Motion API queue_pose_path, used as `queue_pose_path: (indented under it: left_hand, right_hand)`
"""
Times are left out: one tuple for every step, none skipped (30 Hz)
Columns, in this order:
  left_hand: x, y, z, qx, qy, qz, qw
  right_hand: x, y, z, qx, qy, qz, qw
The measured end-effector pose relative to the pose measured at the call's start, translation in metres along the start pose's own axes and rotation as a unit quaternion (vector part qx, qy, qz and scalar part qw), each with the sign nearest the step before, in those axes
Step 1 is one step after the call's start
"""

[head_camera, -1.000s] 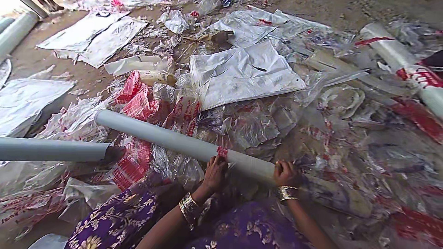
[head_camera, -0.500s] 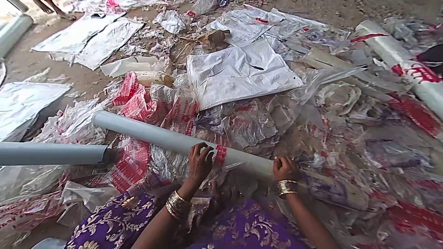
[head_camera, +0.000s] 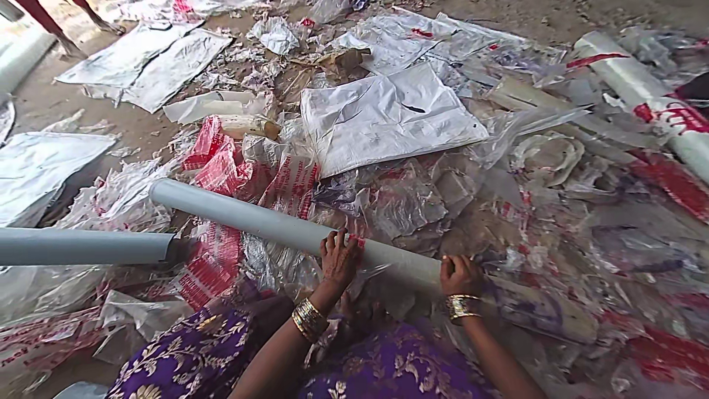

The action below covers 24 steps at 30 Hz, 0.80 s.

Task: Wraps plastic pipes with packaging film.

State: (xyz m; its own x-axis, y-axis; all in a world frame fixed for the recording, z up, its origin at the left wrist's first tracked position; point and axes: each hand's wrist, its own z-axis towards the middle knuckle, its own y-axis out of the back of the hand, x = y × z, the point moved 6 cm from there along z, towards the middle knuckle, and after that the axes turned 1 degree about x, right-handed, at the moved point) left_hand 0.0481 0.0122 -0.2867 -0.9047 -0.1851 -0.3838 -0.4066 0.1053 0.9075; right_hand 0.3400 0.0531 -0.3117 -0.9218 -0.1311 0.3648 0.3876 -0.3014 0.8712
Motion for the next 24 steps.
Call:
queue_pose_path:
  left_hand:
    - [-0.001,-0.001,-0.001,-0.004,-0.008,0.007,1.0]
    - [-0.003,-0.001,-0.002,-0.008,-0.016,0.013,1.0]
    - [-0.004,-0.001,-0.003,-0.002,-0.019,0.017,1.0]
    - [-0.005,-0.001,-0.004,0.006,-0.021,0.02,1.0]
    - [-0.005,-0.002,-0.003,0.009,-0.025,0.025,0.999]
    - [-0.005,-0.003,-0.003,0.013,-0.025,0.031,0.999]
    - [-0.005,-0.003,-0.003,0.023,-0.019,0.033,0.999]
    - [-0.005,-0.003,-0.003,0.038,-0.01,0.032,0.999]
    - [-0.006,-0.004,-0.004,0.051,-0.002,0.033,0.998]
    - [-0.006,-0.004,-0.004,0.053,0.002,0.033,0.998]
    - [-0.006,-0.004,-0.004,0.045,0.002,0.03,0.999]
    - [-0.007,-0.003,-0.004,0.033,-0.001,0.025,0.999]
    - [-0.007,-0.002,-0.004,0.027,-0.004,0.02,0.999]
    - [-0.009,-0.002,-0.005,0.034,-0.002,0.016,0.999]
    - [-0.01,-0.003,-0.006,0.05,0.002,0.012,0.999]
    - [-0.011,-0.006,-0.006,0.061,0.002,0.012,0.998]
    - [-0.01,-0.009,-0.008,0.065,0.003,0.015,0.998]
    - [-0.009,-0.01,-0.008,0.059,0.006,0.012,0.998]
    - [-0.007,-0.009,-0.008,0.045,0.008,0.007,0.999]
    - [-0.003,-0.008,-0.008,0.022,0.006,0.001,1.0]
    - [0.0,-0.007,-0.01,-0.015,-0.003,-0.013,1.0]
    - [0.004,-0.007,-0.011,-0.04,-0.007,-0.029,0.999]
    - [0.007,-0.006,-0.011,-0.054,-0.009,-0.039,0.998]
    - [0.008,-0.006,-0.011,-0.056,-0.008,-0.041,0.998]
  right_hand:
    - [0.0,0.0,-0.001,-0.001,0.001,-0.002,1.0]
    - [0.0,0.0,-0.002,-0.003,0.003,-0.005,1.0]
    - [0.0,0.0,-0.003,-0.005,0.004,-0.007,1.0]
    - [0.0,0.001,-0.003,-0.008,0.005,-0.008,1.0]
    - [0.001,0.001,-0.003,-0.013,0.006,-0.008,1.0]
    - [0.002,0.002,-0.002,-0.013,0.006,-0.006,1.0]
    - [0.002,0.003,-0.003,-0.013,0.006,-0.005,1.0]
    - [0.002,0.002,-0.003,-0.015,0.008,-0.007,1.0]
    - [0.002,0.002,-0.004,-0.014,0.008,-0.007,1.0]
    - [0.002,0.002,-0.005,-0.014,0.01,-0.009,1.0]
    - [0.002,0.002,-0.004,-0.01,0.011,-0.008,1.0]
    - [0.001,0.002,-0.005,-0.007,0.011,-0.009,1.0]
    - [0.001,0.001,-0.006,-0.005,0.01,-0.008,1.0]
    - [0.0,0.0,-0.007,-0.007,0.009,-0.009,1.0]
    - [0.0,0.0,-0.008,-0.012,0.011,-0.009,1.0]
    - [0.0,0.0,-0.008,-0.015,0.011,-0.009,1.0]
    - [-0.001,0.0,-0.007,-0.017,0.012,-0.011,1.0]
    - [-0.001,0.0,-0.006,-0.016,0.011,-0.013,1.0]
    - [0.001,0.001,-0.006,-0.015,0.01,-0.011,1.0]
    - [0.002,0.002,-0.006,-0.017,0.01,-0.011,1.0]
    - [0.002,0.002,-0.006,-0.02,0.012,-0.011,1.0]
    - [0.001,0.002,-0.006,-0.025,0.015,-0.013,1.0]
    - [0.0,0.002,-0.006,-0.027,0.017,-0.014,0.999]
    - [0.0,0.001,-0.007,-0.026,0.018,-0.014,0.999]
